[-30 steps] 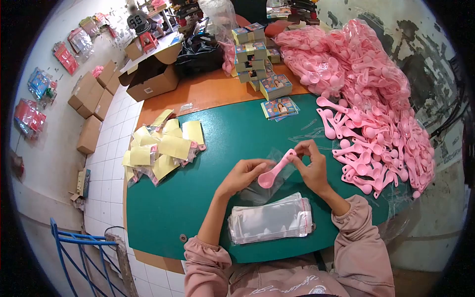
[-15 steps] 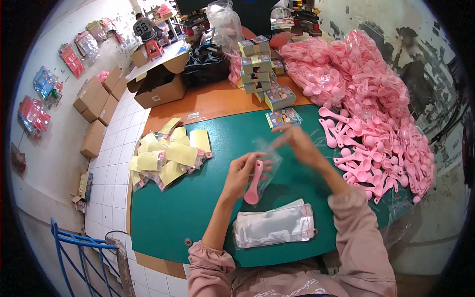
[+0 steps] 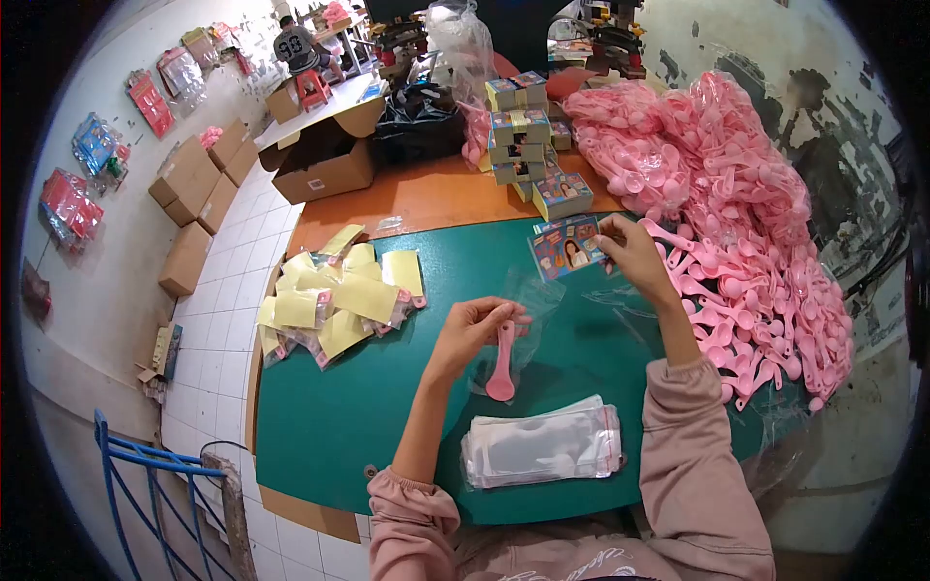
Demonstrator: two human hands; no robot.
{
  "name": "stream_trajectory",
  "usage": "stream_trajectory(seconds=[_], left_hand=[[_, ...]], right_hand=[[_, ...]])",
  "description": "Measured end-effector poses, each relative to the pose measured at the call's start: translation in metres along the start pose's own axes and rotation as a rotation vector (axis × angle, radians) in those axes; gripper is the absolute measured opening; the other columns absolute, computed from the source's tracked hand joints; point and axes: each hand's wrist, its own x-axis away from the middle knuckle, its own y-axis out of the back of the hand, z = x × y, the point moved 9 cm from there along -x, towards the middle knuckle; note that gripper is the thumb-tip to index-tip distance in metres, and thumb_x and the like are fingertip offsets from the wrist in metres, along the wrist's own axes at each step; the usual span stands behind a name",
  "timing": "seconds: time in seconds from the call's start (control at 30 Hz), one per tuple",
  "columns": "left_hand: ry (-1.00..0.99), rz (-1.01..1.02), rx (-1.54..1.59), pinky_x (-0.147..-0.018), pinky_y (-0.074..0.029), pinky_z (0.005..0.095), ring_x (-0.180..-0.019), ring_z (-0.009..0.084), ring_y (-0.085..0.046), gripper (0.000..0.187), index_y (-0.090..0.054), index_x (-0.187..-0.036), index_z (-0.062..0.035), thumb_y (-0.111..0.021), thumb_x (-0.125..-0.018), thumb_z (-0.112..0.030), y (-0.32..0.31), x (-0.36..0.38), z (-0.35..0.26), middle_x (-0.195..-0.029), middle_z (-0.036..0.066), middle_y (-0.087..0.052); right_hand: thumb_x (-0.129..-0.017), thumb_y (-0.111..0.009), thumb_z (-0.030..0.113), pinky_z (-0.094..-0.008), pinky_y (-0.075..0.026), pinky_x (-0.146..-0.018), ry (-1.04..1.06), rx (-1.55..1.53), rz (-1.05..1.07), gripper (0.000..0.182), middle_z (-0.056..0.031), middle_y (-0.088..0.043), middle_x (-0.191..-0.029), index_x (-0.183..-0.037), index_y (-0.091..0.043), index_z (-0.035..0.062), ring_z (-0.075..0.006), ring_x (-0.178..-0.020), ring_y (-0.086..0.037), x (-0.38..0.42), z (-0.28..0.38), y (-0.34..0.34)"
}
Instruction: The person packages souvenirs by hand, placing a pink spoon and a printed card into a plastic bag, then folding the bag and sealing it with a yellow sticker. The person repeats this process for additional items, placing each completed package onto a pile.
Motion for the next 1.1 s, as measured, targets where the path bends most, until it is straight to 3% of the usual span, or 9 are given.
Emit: stream_trajectory(seconds=[0.1,0.17,0.3,0.43,0.5,0.63,0.77,0.9,1.1], left_hand=[[0.014,0.023,-0.011,-0.066,-0.051,0.0241,-0.075,0.0139,-0.062,0.028,-0.06,-0.096,0.0035,-0.05,-0.09,-0.021,-0.005,-0.003,0.006,-0.084,0.009,-0.064],[0.06,0.038,-0.03,-0.064,-0.049,0.022,-0.076,0.0131,-0.062,0.028,-0.061,-0.095,0.0028,-0.051,-0.089,-0.022,-0.011,-0.005,0.008,-0.079,0.005,-0.062],[0.05,0.062,-0.092,-0.059,-0.046,0.0199,-0.073,0.0093,-0.06,0.027,-0.061,-0.095,0.0018,-0.051,-0.089,-0.022,-0.012,-0.017,0.008,-0.073,0.001,-0.058],[-0.024,0.208,-0.259,-0.056,-0.042,0.019,-0.069,0.005,-0.054,0.025,-0.06,-0.098,0.0018,-0.053,-0.088,-0.02,-0.031,-0.023,0.0,-0.07,0.0,-0.058],[-0.049,0.256,-0.297,-0.056,-0.042,0.0193,-0.067,0.0044,-0.053,0.026,-0.06,-0.1,0.0015,-0.054,-0.087,-0.02,-0.043,-0.021,-0.003,-0.07,0.0,-0.059],[-0.03,0.226,-0.329,-0.056,-0.044,0.0217,-0.066,0.007,-0.055,0.037,-0.048,-0.117,-0.0016,-0.056,-0.086,-0.019,-0.049,-0.018,-0.006,-0.076,0.005,-0.063],[0.045,0.145,-0.525,-0.059,-0.046,0.0231,-0.071,0.0095,-0.057,0.058,-0.028,-0.133,-0.0064,-0.058,-0.085,-0.019,-0.042,-0.015,-0.005,-0.083,0.008,-0.064],[-0.052,0.088,-0.504,-0.057,-0.045,0.0257,-0.062,0.0118,-0.056,0.07,-0.025,-0.134,-0.0054,-0.063,-0.08,-0.028,-0.029,-0.019,-0.003,-0.07,0.008,-0.062],[-0.123,0.463,-0.521,-0.065,-0.046,0.0255,-0.072,0.0117,-0.056,0.057,-0.037,-0.126,-0.0053,-0.065,-0.079,-0.021,-0.031,-0.006,-0.003,-0.09,0.01,-0.062]], right_hand=[[-0.08,-0.056,0.006,-0.0237,-0.042,-0.045,0.038,-0.143,0.093,0.014,-0.0054,-0.057,-0.069,-0.092,-0.054,-0.0017,-0.0063,-0.054,-0.052,0.038,0.047,-0.01],[-0.082,-0.056,0.005,-0.0202,-0.04,-0.046,0.08,0.083,0.146,0.011,-0.001,-0.055,-0.066,-0.089,-0.053,-0.0017,-0.0047,-0.056,-0.049,0.048,0.062,-0.014],[-0.078,-0.059,0.004,-0.0195,-0.039,-0.047,0.28,0.266,0.225,0.013,-0.0029,-0.055,-0.065,-0.088,-0.053,-0.0018,-0.0048,-0.052,-0.049,0.052,0.08,-0.019],[-0.076,-0.06,0.002,-0.0208,-0.04,-0.047,0.272,0.254,0.315,0.014,-0.0036,-0.055,-0.064,-0.086,-0.052,-0.0023,-0.0061,-0.051,-0.049,0.057,0.087,-0.022],[-0.075,-0.061,0.001,-0.0218,-0.04,-0.047,0.153,0.196,0.558,0.014,-0.0037,-0.056,-0.064,-0.084,-0.051,-0.002,-0.0079,-0.049,-0.05,0.063,0.07,-0.045],[-0.073,-0.068,0.019,-0.0286,-0.041,-0.052,0.266,0.399,0.697,0.029,-0.0084,-0.055,-0.063,-0.082,-0.051,-0.0016,-0.0132,-0.057,-0.052,0.073,0.057,-0.069],[-0.067,-0.067,0.021,-0.0311,-0.041,-0.056,0.132,0.239,0.642,0.029,-0.013,-0.052,-0.06,-0.08,-0.058,-0.0033,-0.0193,-0.055,-0.051,0.065,0.046,-0.069],[-0.065,-0.069,0.018,-0.0292,-0.04,-0.055,0.125,0.168,0.726,0.025,-0.0081,-0.052,-0.058,-0.077,-0.06,-0.0023,-0.0143,-0.055,-0.048,0.066,0.038,-0.072],[-0.069,-0.07,0.012,-0.0214,-0.042,-0.061,-0.072,-0.052,0.597,0.02,0.0014,-0.055,-0.065,-0.08,-0.062,-0.0024,-0.0084,-0.065,-0.052,0.054,0.023,-0.054]])
